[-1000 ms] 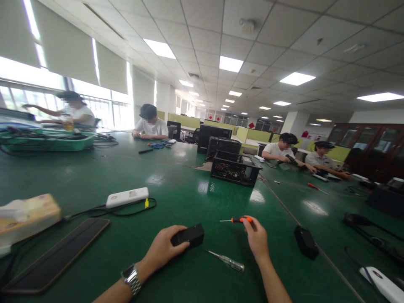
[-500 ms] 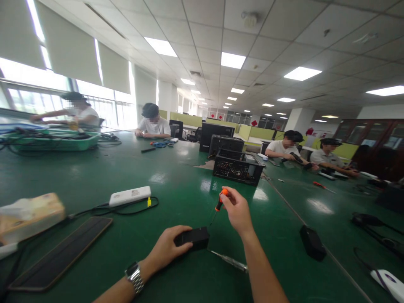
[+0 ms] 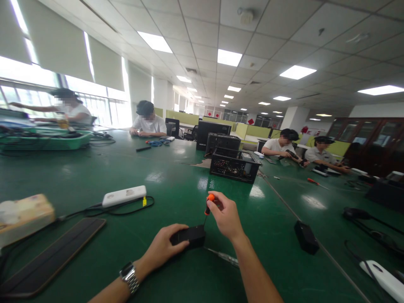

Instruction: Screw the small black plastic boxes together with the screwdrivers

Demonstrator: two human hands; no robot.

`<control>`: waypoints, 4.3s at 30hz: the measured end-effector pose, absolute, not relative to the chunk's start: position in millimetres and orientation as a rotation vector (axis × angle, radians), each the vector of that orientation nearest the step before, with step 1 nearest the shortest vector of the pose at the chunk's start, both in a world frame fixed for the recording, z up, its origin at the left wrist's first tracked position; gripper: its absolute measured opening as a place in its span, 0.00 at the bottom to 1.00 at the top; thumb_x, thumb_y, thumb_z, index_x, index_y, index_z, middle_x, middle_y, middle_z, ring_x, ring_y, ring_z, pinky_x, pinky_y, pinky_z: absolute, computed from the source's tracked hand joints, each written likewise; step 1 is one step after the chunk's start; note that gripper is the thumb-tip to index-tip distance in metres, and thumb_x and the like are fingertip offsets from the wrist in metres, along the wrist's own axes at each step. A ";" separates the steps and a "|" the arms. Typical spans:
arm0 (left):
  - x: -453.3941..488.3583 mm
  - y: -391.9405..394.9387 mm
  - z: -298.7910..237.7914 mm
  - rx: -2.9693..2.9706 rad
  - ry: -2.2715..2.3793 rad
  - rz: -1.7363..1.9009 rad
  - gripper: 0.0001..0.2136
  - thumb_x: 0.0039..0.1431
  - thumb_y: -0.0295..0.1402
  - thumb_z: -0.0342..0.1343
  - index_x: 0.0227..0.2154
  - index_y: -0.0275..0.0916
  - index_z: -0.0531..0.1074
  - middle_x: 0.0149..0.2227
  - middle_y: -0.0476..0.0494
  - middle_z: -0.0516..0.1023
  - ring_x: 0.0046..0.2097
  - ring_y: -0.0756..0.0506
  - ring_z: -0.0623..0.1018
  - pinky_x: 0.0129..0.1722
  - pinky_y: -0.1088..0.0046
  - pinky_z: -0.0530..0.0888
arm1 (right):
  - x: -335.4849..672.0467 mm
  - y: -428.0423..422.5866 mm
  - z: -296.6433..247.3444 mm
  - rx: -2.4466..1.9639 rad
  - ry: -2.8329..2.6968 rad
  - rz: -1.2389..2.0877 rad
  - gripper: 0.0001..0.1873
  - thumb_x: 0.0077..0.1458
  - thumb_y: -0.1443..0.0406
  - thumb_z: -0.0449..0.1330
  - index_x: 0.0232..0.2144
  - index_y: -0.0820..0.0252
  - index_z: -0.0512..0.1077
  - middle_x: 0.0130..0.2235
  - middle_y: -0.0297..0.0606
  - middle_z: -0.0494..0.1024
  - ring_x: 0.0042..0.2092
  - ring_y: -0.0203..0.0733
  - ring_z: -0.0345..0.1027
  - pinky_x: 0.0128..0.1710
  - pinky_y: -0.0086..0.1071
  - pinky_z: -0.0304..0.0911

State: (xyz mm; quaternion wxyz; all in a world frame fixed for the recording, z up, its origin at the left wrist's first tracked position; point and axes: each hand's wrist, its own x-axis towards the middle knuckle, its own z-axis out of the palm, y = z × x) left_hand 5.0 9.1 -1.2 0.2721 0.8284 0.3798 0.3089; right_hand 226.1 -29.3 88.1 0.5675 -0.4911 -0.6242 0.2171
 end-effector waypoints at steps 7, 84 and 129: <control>4.9 11.0 -4.0 2.234 1.015 0.843 0.18 0.52 0.40 0.60 0.45 0.42 0.74 0.43 0.45 0.79 0.43 0.42 0.77 0.45 0.68 0.70 | 222.7 -31.5 89.7 -1.137 -1.444 0.515 0.17 0.56 0.58 0.59 0.46 0.58 0.71 0.41 0.40 0.79 0.40 0.44 0.74 0.36 0.32 0.71; 5.1 9.3 0.4 2.242 0.988 0.842 0.17 0.51 0.40 0.60 0.44 0.42 0.75 0.43 0.44 0.80 0.42 0.41 0.77 0.44 0.69 0.71 | 205.7 -48.2 107.3 -1.262 -1.543 0.526 0.10 0.51 0.57 0.61 0.29 0.57 0.70 0.27 0.35 0.78 0.31 0.42 0.74 0.29 0.31 0.66; 3.9 9.7 0.3 2.243 0.980 0.827 0.17 0.52 0.40 0.59 0.45 0.42 0.75 0.42 0.44 0.79 0.42 0.42 0.77 0.43 0.68 0.71 | 235.7 -63.5 129.0 -1.449 -1.844 0.421 0.10 0.51 0.59 0.60 0.34 0.59 0.75 0.30 0.32 0.76 0.30 0.36 0.65 0.29 0.27 0.58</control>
